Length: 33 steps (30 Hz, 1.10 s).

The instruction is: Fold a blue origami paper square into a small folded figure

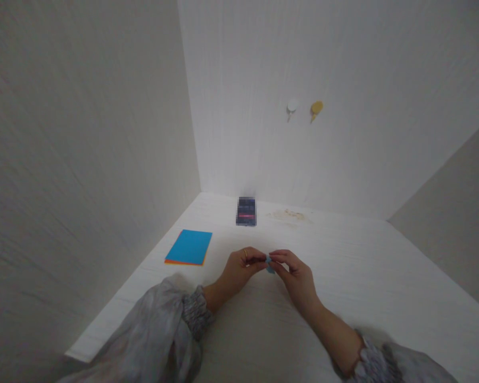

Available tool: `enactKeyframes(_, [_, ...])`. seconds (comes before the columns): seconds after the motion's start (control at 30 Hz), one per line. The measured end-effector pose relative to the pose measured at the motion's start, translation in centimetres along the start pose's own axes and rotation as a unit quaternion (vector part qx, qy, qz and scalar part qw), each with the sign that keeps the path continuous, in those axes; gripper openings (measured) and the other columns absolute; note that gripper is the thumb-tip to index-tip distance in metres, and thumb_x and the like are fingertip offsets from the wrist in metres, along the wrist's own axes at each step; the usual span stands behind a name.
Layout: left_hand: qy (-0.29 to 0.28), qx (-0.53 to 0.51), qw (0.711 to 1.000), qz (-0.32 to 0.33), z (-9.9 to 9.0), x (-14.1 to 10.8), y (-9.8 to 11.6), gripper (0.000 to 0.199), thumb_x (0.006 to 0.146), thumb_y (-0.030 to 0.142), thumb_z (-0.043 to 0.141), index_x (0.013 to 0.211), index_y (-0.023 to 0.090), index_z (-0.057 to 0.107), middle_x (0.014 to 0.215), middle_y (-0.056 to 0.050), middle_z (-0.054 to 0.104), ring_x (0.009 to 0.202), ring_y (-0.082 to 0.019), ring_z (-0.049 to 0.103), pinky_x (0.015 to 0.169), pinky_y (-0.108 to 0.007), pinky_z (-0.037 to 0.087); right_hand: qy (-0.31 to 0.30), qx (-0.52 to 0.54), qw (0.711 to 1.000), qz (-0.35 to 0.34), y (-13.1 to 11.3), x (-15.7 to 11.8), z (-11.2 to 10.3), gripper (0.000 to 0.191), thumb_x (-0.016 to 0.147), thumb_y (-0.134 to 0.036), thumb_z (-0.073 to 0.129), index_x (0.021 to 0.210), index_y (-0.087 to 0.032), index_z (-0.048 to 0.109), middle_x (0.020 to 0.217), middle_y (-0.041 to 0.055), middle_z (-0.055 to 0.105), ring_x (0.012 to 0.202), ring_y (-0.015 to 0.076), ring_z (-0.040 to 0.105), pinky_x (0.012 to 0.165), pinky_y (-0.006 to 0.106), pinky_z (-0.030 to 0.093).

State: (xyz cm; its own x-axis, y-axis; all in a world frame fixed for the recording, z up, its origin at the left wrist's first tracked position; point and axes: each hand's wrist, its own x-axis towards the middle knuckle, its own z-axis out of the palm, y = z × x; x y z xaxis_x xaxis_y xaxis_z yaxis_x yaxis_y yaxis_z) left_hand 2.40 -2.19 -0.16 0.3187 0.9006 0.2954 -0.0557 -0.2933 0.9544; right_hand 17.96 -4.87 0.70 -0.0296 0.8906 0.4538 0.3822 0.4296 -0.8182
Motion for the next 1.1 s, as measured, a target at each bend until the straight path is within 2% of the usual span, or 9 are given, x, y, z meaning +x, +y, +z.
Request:
enactKeyframes(0.27, [0.011,0.033,0.999,0.022,0.1,0.0,0.5,0.008,0.068,0.023,0.062,0.072,0.017,0.065,0.072,-0.001,0.060,0.069,-0.013,0.055,0.066,-0.023,0.043,-0.004,-0.071,0.997,-0.034,-0.7,0.1,-0.1,0.005,0.075,-0.022,0.053,0.074,-0.021,0.057,0.076,0.0026,0.056,0.074,0.0162,0.054,0.068,0.029,0.044])
enactKeyframes(0.53, [0.035,-0.036,0.998,-0.028,0.4,-0.1,-0.3,0.013,0.067,0.023,0.063,0.077,0.015,0.060,0.073,-0.002,0.062,0.069,-0.014,0.057,0.068,-0.025,0.045,-0.008,-0.098,0.992,-0.075,-0.4,-0.2,0.1,0.008,0.078,-0.021,0.050,0.081,-0.021,0.057,0.080,0.0039,0.056,0.076,0.0165,0.054,0.068,0.029,0.045])
enactKeyframes(0.83, [0.022,0.017,0.999,0.021,0.3,-0.1,0.3,0.007,0.071,0.019,0.058,0.077,0.015,0.059,0.071,-0.001,0.057,0.066,-0.012,0.052,0.064,-0.022,0.043,0.014,-0.098,0.988,-0.119,-0.4,-0.2,0.0,0.009,0.078,-0.019,0.050,0.080,-0.023,0.058,0.077,0.0030,0.055,0.073,0.0162,0.054,0.065,0.029,0.046])
enactKeyframes(1.1, [0.021,0.061,0.997,0.045,0.4,-0.2,1.2,0.014,0.068,0.029,0.063,0.071,0.015,0.062,0.069,-0.001,0.058,0.065,-0.012,0.054,0.060,-0.021,0.042,0.004,-0.120,0.986,-0.118,-0.3,-0.2,0.0,0.009,0.079,-0.018,0.049,0.078,-0.021,0.057,0.077,0.0040,0.054,0.073,0.0164,0.053,0.064,0.030,0.046])
